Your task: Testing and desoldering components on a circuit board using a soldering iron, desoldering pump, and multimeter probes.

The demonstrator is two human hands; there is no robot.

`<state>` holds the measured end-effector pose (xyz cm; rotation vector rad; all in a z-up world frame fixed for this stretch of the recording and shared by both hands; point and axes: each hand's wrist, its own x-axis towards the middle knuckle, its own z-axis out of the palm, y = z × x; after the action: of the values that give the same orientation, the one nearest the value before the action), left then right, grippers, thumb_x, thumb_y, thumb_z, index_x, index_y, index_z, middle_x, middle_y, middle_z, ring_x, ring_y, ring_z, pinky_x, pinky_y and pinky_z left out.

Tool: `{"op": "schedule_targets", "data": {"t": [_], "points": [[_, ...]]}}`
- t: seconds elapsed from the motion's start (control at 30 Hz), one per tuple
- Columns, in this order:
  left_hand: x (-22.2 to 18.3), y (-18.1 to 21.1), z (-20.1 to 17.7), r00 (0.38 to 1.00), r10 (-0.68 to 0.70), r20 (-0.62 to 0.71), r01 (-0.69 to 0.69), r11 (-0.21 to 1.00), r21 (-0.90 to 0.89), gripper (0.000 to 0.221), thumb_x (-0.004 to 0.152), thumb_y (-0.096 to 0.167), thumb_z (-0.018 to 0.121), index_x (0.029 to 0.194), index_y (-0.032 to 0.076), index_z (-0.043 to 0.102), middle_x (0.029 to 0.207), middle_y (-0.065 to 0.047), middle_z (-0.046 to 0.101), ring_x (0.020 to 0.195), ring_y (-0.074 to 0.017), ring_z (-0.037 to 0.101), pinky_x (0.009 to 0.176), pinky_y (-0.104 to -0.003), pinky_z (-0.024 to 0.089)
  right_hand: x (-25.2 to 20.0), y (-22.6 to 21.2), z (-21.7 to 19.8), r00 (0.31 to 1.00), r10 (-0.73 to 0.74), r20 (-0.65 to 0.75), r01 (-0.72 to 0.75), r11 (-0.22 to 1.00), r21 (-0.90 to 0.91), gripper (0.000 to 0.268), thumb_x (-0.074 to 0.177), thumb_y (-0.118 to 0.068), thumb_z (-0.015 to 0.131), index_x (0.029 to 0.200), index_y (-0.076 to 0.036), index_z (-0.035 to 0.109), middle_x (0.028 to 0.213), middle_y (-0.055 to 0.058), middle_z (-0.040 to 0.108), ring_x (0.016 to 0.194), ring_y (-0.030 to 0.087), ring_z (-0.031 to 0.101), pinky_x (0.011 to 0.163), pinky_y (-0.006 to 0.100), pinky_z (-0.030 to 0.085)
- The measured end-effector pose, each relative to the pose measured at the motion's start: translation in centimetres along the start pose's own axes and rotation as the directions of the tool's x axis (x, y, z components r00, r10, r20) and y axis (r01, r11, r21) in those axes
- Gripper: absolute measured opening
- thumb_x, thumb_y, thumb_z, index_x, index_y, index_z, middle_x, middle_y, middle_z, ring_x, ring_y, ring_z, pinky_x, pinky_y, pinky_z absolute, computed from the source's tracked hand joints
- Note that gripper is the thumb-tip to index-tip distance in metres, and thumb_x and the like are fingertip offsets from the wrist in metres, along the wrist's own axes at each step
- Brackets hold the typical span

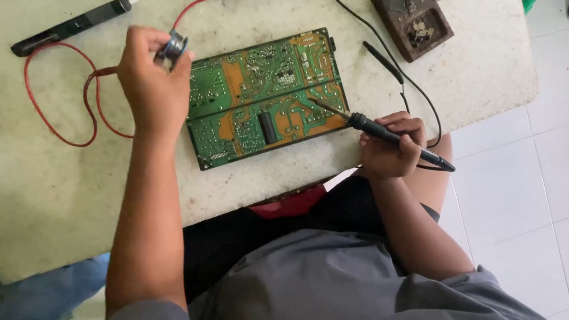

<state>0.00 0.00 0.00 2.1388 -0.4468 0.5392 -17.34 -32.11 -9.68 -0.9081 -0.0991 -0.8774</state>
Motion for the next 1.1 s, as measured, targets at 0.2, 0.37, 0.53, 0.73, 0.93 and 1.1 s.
{"op": "schedule_targets", "data": {"t": [0.2, 0.37, 0.53, 0.73, 0.93, 1.1], "points": [[5.8, -5.8, 5.1, 0.999, -0.052, 0.011, 0.049, 0.974, 0.221, 0.023, 0.096, -0.003, 0.076, 0.111, 0.006, 0.061, 0.099, -0.018, 0.06, 0.099, -0.0391, 0.057, 0.073, -0.048, 0.048, -0.1, -0.4, 0.1, 0.999, 0.035, -0.038, -0.037, 0.998, -0.054, 0.018, 0.086, -0.015, 0.047, 0.082, 0.002, 0.053, 0.082, 0.026, 0.06, 0.047, 0.04, 0.056, 0.04, 0.04, 0.05], [8.4, -10.1, 8.4, 0.994, -0.055, -0.092, 0.078, 0.958, 0.278, 0.033, 0.1, 0.0, 0.067, 0.13, 0.009, 0.057, 0.119, -0.019, 0.066, 0.105, -0.0395, 0.061, 0.076, -0.046, 0.056, -0.1, -0.3, 0.3, 0.999, 0.024, -0.038, -0.026, 0.998, -0.05, 0.019, 0.086, -0.017, 0.051, 0.082, 0.001, 0.054, 0.082, 0.026, 0.06, 0.046, 0.04, 0.056, 0.04, 0.039, 0.049], [9.8, -14.1, 10.3, 0.994, -0.018, -0.106, 0.057, 0.923, 0.381, 0.034, 0.114, 0.008, 0.055, 0.145, 0.007, 0.041, 0.142, -0.018, 0.048, 0.125, -0.0358, 0.054, 0.1, -0.046, 0.054, 0.0, -0.2, 0.2, 1.0, 0.009, 0.002, -0.009, 0.998, -0.058, 0.021, 0.089, -0.019, 0.052, 0.085, 0.002, 0.055, 0.085, 0.025, 0.062, 0.048, 0.039, 0.059, 0.042, 0.039, 0.051], [9.4, -10.1, 8.7, 0.991, -0.105, 0.087, 0.084, 0.973, 0.217, 0.058, 0.102, -0.009, 0.04, 0.154, 0.017, 0.044, 0.152, -0.018, 0.042, 0.132, -0.0397, 0.05, 0.082, -0.042, 0.051, -0.1, -0.3, 0.5, 1.0, 0.002, -0.005, -0.002, 0.999, -0.041, 0.02, 0.088, -0.017, 0.053, 0.083, 0.002, 0.055, 0.083, 0.026, 0.062, 0.048, 0.04, 0.06, 0.041, 0.039, 0.051], [8.5, -10.1, 8.9, 0.967, 0.033, 0.251, -0.163, 0.841, 0.517, 0.059, 0.097, -0.007, 0.073, 0.151, 0.002, 0.052, 0.152, -0.019, 0.04, 0.136, -0.0476, 0.027, 0.067, -0.049, 0.069, -0.1, -0.3, 0.6, 1.0, -0.01, 0.013, 0.011, 0.998, -0.056, 0.02, 0.09, -0.017, 0.054, 0.085, 0.002, 0.055, 0.085, 0.025, 0.061, 0.048, 0.039, 0.059, 0.043, 0.04, 0.053], [8.4, -9.0, 7.7, 0.96, 0.056, 0.274, -0.188, 0.853, 0.486, 0.016, 0.1, 0.008, 0.073, 0.108, -0.005, 0.07, 0.113, -0.019, 0.061, 0.107, -0.0385, 0.056, 0.081, -0.047, 0.059, -0.1, -0.4, 0.9, 1.0, -0.002, -0.015, 0.001, 0.998, -0.069, 0.021, 0.088, -0.019, 0.055, 0.083, 0.001, 0.055, 0.083, 0.024, 0.06, 0.046, 0.039, 0.058, 0.041, 0.038, 0.05]]}}
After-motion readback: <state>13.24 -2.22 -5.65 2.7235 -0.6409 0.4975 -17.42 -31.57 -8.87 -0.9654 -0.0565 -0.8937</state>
